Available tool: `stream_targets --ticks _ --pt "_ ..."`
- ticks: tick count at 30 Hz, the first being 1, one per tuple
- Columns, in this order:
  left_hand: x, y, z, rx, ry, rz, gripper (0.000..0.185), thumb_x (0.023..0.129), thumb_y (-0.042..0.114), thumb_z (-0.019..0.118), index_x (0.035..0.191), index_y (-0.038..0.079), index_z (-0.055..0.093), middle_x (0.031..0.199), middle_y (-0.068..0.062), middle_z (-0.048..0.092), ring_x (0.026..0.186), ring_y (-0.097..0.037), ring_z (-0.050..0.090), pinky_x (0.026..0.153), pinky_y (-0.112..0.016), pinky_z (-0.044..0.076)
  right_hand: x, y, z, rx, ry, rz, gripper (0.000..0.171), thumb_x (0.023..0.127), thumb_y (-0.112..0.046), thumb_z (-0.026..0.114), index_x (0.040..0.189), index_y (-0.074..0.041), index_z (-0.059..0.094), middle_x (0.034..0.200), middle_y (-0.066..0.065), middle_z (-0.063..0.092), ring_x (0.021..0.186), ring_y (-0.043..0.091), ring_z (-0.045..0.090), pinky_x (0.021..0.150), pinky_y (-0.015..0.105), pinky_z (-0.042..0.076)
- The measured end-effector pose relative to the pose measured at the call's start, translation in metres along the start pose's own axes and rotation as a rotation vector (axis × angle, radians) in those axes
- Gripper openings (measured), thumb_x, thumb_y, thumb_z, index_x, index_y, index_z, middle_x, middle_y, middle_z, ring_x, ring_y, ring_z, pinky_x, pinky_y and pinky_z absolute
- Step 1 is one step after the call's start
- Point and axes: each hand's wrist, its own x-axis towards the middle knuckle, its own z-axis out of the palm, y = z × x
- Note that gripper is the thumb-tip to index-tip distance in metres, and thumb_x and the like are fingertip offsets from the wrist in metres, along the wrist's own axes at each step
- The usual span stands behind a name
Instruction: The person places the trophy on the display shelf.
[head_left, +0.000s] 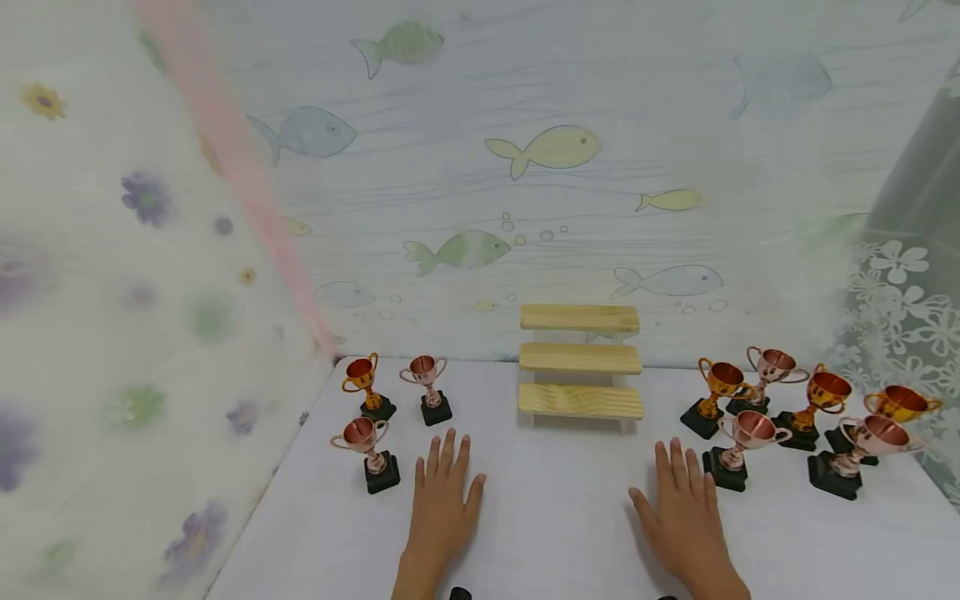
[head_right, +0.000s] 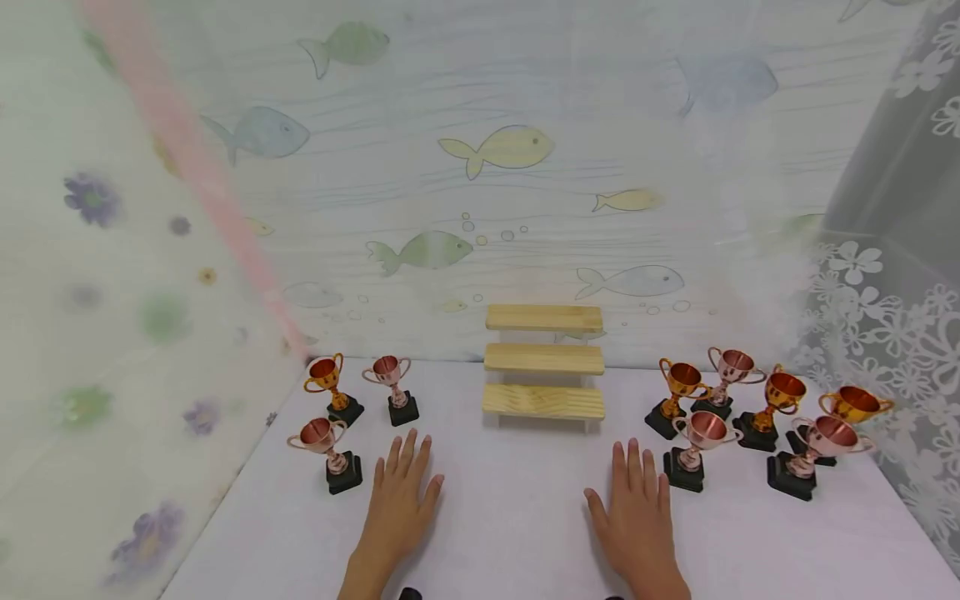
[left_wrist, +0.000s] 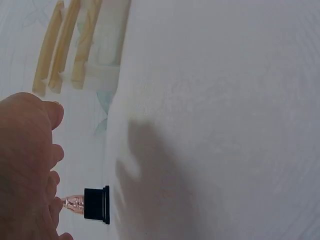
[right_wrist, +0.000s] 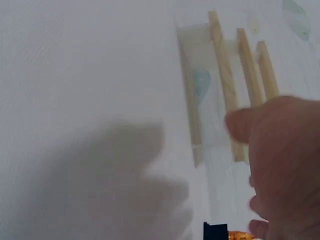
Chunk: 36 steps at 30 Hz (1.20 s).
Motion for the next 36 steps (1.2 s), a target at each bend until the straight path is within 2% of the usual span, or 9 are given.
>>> stream_targets --ticks 4,8,12,15,18,24,31,33,36 --pt "0.003 -0.002 0.001 -0.108 0.010 -0.004 0.060 0.105 0.035 0.055 0.156 0.008 0.039 0.168 -0.015 0.022 0.153 -0.042 0.020 0.121 -0.066 0.022 -0.001 0.009 -0.015 0.019 -0.042 0.102 0.067 0.099 -0.032 0.064 0.145 0.012 0.042 0.152 0.037 0.035 0.139 0.058 0.028 0.114 0.074 0.023" --pt "0.008 0.000 0.003 -0.340 0.011 -0.015 0.055 0.104 0.026 0.058 0.153 0.004 0.044 0.165 -0.018 0.028 0.150 -0.044 0.026 0.119 -0.064 0.028 -0.008 0.033 -0.031 0.079 -0.131 0.253 0.060 0.099 -0.032 0.065 0.138 0.012 0.051 0.139 0.037 0.050 0.127 0.058 0.043 0.101 0.073 0.040" --pt "0.017 0.007 0.002 -0.612 -0.014 -0.037 0.047 0.102 0.018 0.061 0.145 0.000 0.052 0.157 -0.021 0.041 0.145 -0.043 0.038 0.115 -0.060 0.038 -0.016 0.064 -0.041 0.041 -0.134 0.374 0.071 0.097 -0.035 0.067 0.135 0.020 0.045 0.133 0.042 0.048 0.119 0.061 0.046 0.097 0.072 0.043" --pt "0.026 0.014 -0.001 -0.780 -0.065 -0.103 0.044 0.101 0.016 0.060 0.141 -0.003 0.056 0.149 -0.023 0.050 0.136 -0.039 0.051 0.109 -0.053 0.048 -0.018 0.083 -0.049 0.059 -0.060 0.460 0.078 0.095 -0.035 0.070 0.136 0.023 0.038 0.132 0.045 0.042 0.120 0.063 0.042 0.100 0.073 0.041" --pt "0.036 0.021 -0.005 -0.948 -0.135 -0.193 0.045 0.102 0.015 0.058 0.140 -0.008 0.053 0.140 -0.025 0.057 0.124 -0.036 0.061 0.101 -0.045 0.055 -0.016 0.098 -0.060 0.156 0.032 0.511 0.088 0.093 -0.035 0.072 0.144 0.022 0.028 0.138 0.046 0.036 0.127 0.063 0.034 0.105 0.074 0.035" --pt "0.061 0.032 -0.006 -1.242 -0.272 -0.380 0.050 0.106 0.016 0.051 0.145 -0.014 0.042 0.140 -0.029 0.054 0.124 -0.034 0.060 0.101 -0.039 0.056 -0.003 0.114 -0.084 0.368 0.148 0.481 0.105 0.094 -0.037 0.072 0.156 0.014 0.003 0.153 0.042 0.023 0.140 0.057 0.029 0.113 0.069 0.030" --pt "0.094 0.041 0.003 -1.407 -0.268 -0.527 0.049 0.103 0.014 0.055 0.143 -0.012 0.043 0.136 -0.026 0.055 0.125 -0.033 0.059 0.104 -0.040 0.054 0.016 0.116 -0.089 0.515 0.208 0.376 0.105 0.096 -0.040 0.070 0.160 0.005 0.000 0.161 0.035 0.020 0.144 0.052 0.029 0.118 0.059 0.027" --pt "0.104 0.042 0.005 -1.449 -0.269 -0.552 0.050 0.103 0.015 0.056 0.144 -0.011 0.043 0.135 -0.024 0.056 0.125 -0.033 0.059 0.104 -0.039 0.054 0.020 0.117 -0.087 0.532 0.233 0.350 0.102 0.096 -0.042 0.070 0.161 0.001 0.005 0.161 0.031 0.025 0.144 0.041 0.036 0.119 0.049 0.030" --pt "0.115 0.044 0.009 -1.504 -0.267 -0.566 0.050 0.103 0.016 0.056 0.144 -0.009 0.044 0.132 -0.022 0.057 0.116 -0.027 0.062 0.102 -0.037 0.055 0.024 0.118 -0.083 0.597 0.280 0.314 0.097 0.095 -0.041 0.072 0.163 -0.005 0.012 0.160 0.021 0.037 0.130 0.009 0.048 0.113 0.022 0.040"
